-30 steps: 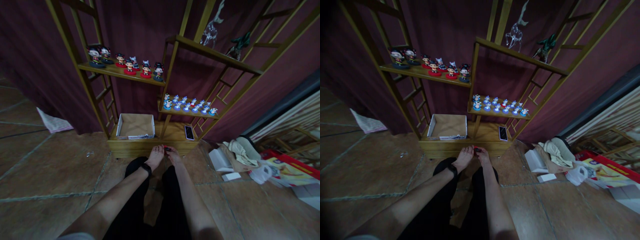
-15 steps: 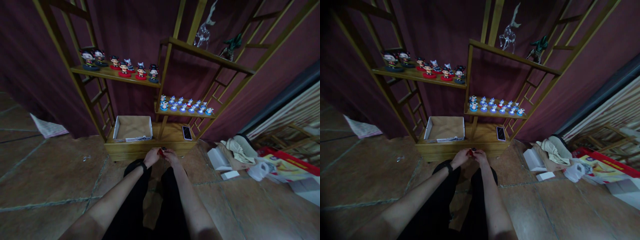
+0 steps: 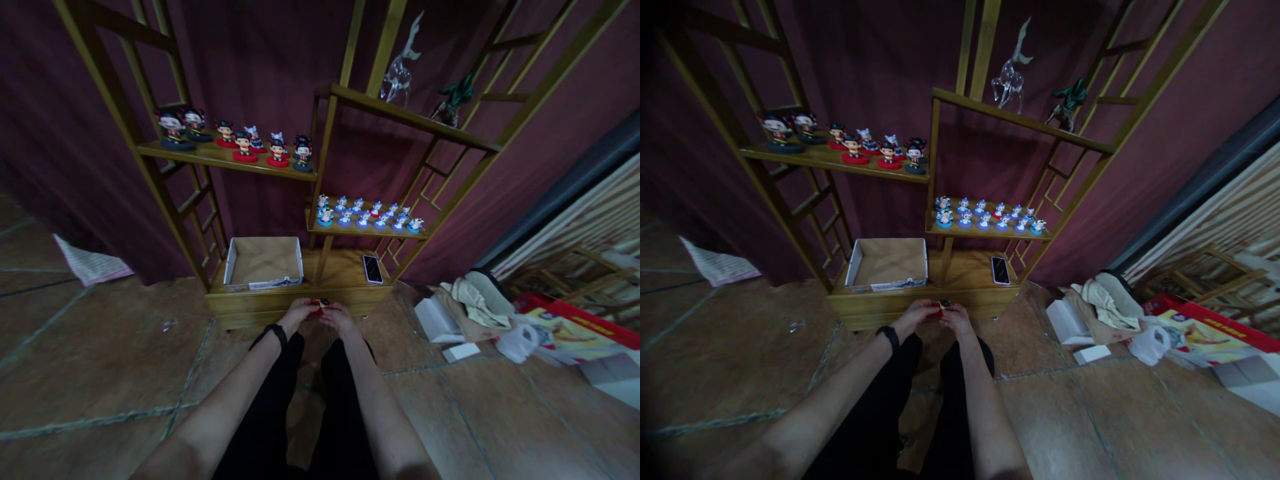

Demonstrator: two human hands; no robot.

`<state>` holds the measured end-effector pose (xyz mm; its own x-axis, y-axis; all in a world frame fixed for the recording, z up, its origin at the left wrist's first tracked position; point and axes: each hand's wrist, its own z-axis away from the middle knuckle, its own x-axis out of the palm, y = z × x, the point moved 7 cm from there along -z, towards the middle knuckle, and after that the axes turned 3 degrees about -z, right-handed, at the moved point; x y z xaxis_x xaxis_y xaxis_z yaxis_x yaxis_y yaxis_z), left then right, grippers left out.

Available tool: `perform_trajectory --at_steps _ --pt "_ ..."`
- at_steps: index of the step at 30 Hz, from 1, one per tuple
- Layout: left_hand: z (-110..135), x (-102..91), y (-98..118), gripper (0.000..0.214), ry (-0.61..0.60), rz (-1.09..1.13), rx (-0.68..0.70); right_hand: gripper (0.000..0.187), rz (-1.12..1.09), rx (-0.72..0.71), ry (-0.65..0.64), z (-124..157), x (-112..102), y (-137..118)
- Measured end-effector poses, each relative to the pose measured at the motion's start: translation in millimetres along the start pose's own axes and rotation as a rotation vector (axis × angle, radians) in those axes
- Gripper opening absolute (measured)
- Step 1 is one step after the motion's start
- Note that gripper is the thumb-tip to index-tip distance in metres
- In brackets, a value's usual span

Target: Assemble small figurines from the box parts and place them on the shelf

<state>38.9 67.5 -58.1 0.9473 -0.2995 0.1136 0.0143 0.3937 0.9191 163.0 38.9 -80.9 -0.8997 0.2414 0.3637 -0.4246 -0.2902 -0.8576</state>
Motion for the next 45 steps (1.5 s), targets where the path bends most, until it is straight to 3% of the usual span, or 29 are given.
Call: perform_trajectory --at_steps 6,22,37,45 --pt "-4.6 -3.8 -4.5 0.023 0.056 0.008 -0.041 0.021 0.021 0.006 -0.012 2.7 2.5 -4.4" --pt "-6.3 0.0 -9.3 0.02 -0.007 0.055 -0.024 0.021 0.014 0.058 0.014 10.2 8.7 -8.0" --pt "2.4 5.2 0.4 0.028 -0.059 0.16 0.014 0.023 0.019 0.057 -0.014 8.7 9.7 -7.1" --pt "-1.1 0.2 -5.2 0.027 0.001 0.117 0.025 0.018 0.044 0.06 0.003 8.5 9.3 -6.9"
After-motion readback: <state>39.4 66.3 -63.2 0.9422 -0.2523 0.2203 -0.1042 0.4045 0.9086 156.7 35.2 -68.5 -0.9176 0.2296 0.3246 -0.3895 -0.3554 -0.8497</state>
